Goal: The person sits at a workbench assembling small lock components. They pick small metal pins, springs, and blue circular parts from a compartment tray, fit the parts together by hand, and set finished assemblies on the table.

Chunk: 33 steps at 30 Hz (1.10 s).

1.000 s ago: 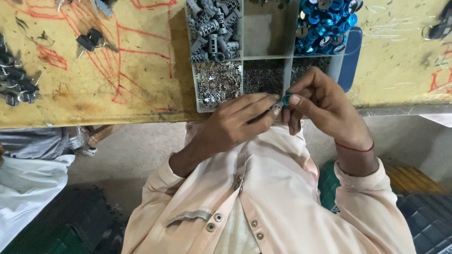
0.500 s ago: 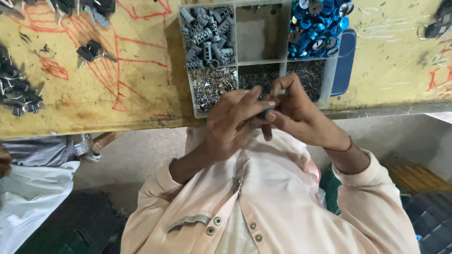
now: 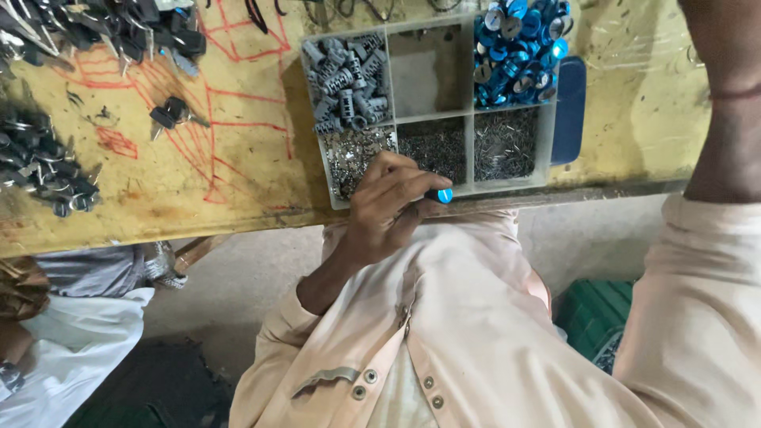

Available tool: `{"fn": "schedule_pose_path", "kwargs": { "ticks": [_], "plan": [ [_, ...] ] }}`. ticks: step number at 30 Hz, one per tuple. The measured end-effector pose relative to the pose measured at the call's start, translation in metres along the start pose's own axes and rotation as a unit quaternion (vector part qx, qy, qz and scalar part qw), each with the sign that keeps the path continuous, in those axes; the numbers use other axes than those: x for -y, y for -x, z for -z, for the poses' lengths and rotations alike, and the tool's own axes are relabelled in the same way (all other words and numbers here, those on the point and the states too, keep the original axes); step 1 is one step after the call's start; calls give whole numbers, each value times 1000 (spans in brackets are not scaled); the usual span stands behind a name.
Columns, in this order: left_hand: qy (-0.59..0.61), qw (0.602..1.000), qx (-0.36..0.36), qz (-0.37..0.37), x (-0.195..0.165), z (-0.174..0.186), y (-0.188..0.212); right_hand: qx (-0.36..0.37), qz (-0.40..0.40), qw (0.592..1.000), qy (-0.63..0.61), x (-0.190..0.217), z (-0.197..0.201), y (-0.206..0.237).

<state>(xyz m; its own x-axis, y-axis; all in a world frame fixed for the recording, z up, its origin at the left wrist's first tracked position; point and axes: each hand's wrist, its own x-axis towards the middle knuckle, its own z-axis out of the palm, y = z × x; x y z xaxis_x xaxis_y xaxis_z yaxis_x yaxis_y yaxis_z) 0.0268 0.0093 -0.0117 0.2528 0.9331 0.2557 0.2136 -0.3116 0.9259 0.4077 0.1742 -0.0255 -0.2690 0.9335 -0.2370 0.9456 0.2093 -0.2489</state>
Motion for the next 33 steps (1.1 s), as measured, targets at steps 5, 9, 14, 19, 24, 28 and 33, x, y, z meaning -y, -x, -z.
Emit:
{"fn": "schedule_pose_path", "kwargs": {
  "ticks": [5, 9, 14, 19, 24, 28, 33],
  "plan": [
    [4, 1000, 2, 13, -3, -1, -2, 14, -11, 1000, -13, -15, -7, 11],
    [3, 999, 33, 13, -2, 1, -3, 12, -13, 1000, -11, -27, -16, 19],
    [9, 999, 38, 7, -2, 5, -3, 9, -32, 999, -9, -36, -13, 24],
    [25, 999, 14, 28, -3, 3, 0, 1, -41, 999, -26, -38, -5, 23],
    [20, 999, 33, 20, -1, 4, 1, -22, -63, 997, -44, -46, -8, 45],
    [33, 998, 45, 17, 0, 8, -1, -36, -82, 995, -47, -54, -12, 57],
    [44, 997, 58, 12, -1, 7, -4, -58, -98, 992, -60, -59, -14, 72]
  ]
}}
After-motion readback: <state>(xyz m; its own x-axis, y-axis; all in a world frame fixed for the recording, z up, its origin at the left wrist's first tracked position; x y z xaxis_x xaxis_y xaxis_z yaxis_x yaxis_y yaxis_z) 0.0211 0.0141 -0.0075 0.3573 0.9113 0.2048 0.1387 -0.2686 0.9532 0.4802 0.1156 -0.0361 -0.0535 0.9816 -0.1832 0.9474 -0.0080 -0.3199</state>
